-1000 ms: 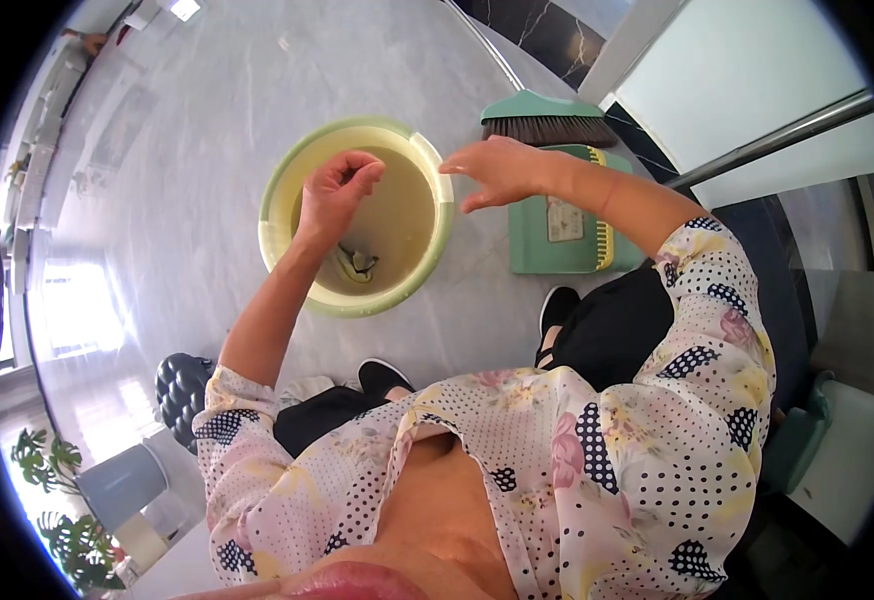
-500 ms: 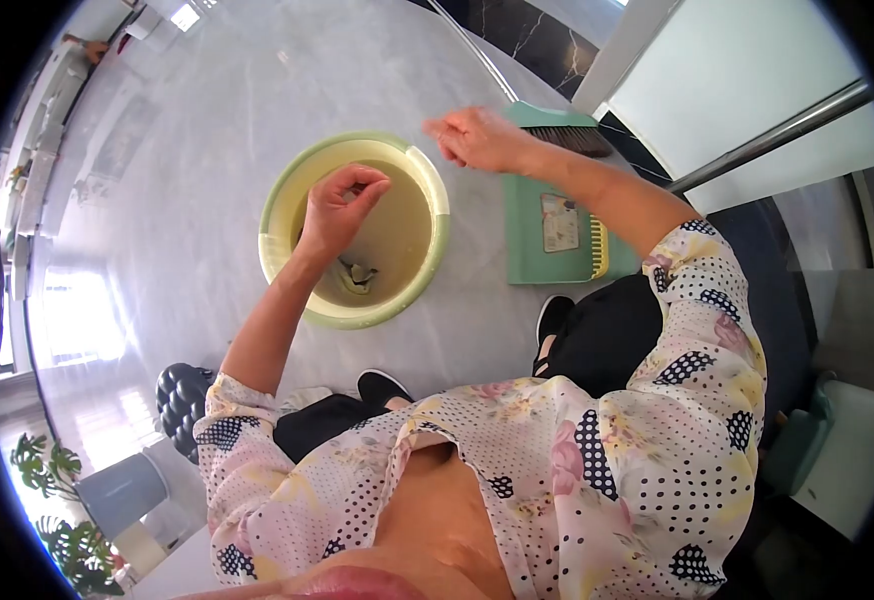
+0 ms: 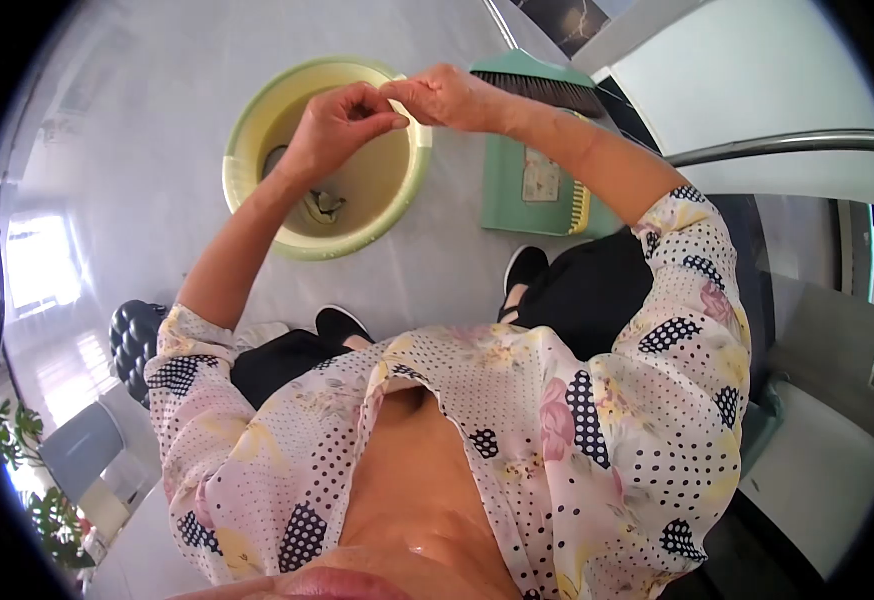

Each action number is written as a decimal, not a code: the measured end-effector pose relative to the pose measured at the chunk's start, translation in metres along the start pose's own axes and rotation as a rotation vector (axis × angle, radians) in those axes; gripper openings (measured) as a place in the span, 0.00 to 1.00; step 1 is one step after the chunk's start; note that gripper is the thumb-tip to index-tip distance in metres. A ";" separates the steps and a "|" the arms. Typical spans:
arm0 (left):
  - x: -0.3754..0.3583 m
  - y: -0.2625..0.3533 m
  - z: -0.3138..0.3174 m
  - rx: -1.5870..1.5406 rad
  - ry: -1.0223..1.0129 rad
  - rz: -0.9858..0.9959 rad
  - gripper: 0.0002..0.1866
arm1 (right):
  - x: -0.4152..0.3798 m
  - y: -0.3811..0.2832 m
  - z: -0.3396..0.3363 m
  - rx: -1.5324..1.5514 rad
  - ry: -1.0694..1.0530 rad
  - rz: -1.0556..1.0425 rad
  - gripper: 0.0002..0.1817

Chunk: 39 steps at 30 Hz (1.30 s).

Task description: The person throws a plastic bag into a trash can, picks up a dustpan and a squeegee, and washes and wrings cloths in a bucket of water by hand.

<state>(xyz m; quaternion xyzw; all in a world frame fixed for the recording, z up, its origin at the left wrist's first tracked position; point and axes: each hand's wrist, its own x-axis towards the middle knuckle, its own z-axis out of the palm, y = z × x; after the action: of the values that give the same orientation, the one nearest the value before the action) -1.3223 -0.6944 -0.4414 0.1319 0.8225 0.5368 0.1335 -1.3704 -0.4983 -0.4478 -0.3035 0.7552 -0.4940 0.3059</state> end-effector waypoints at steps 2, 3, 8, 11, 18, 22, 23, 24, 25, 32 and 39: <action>0.002 0.004 0.003 -0.015 -0.025 -0.050 0.10 | -0.001 0.008 -0.004 0.019 -0.021 0.017 0.18; 0.004 0.003 0.004 -0.009 -0.023 -0.055 0.10 | -0.002 0.013 -0.005 0.006 -0.013 0.011 0.19; 0.009 -0.005 0.008 -0.033 0.021 -0.082 0.11 | -0.022 0.032 -0.023 -0.088 0.052 0.058 0.16; 0.011 -0.016 0.008 -0.070 0.039 -0.100 0.11 | -0.034 0.064 -0.042 -0.134 0.075 0.085 0.14; 0.006 -0.042 0.003 -0.259 0.041 -0.129 0.09 | -0.054 0.074 -0.049 -0.041 0.145 0.122 0.04; 0.006 -0.035 0.003 -0.326 0.025 -0.137 0.09 | -0.051 0.055 -0.043 0.016 0.125 0.084 0.05; 0.005 -0.033 0.003 -0.314 0.028 -0.153 0.09 | -0.050 0.050 -0.041 -0.020 0.121 0.067 0.05; 0.004 -0.030 0.002 -0.302 0.031 -0.169 0.09 | -0.048 0.043 -0.039 -0.056 0.116 0.050 0.06; 0.004 -0.028 0.002 -0.291 0.034 -0.185 0.09 | -0.046 0.040 -0.038 -0.092 0.112 0.032 0.06; 0.007 -0.027 0.002 -0.244 0.051 -0.229 0.08 | -0.050 0.080 -0.061 -0.036 0.128 0.237 0.08; 0.011 -0.040 0.004 -0.246 0.042 -0.233 0.07 | -0.066 0.125 -0.066 -0.028 0.183 0.350 0.07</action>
<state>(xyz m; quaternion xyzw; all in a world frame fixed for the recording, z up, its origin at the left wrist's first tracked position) -1.3341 -0.7025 -0.4806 0.0070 0.7629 0.6170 0.1929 -1.3986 -0.3699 -0.5316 -0.1254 0.8279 -0.4482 0.3129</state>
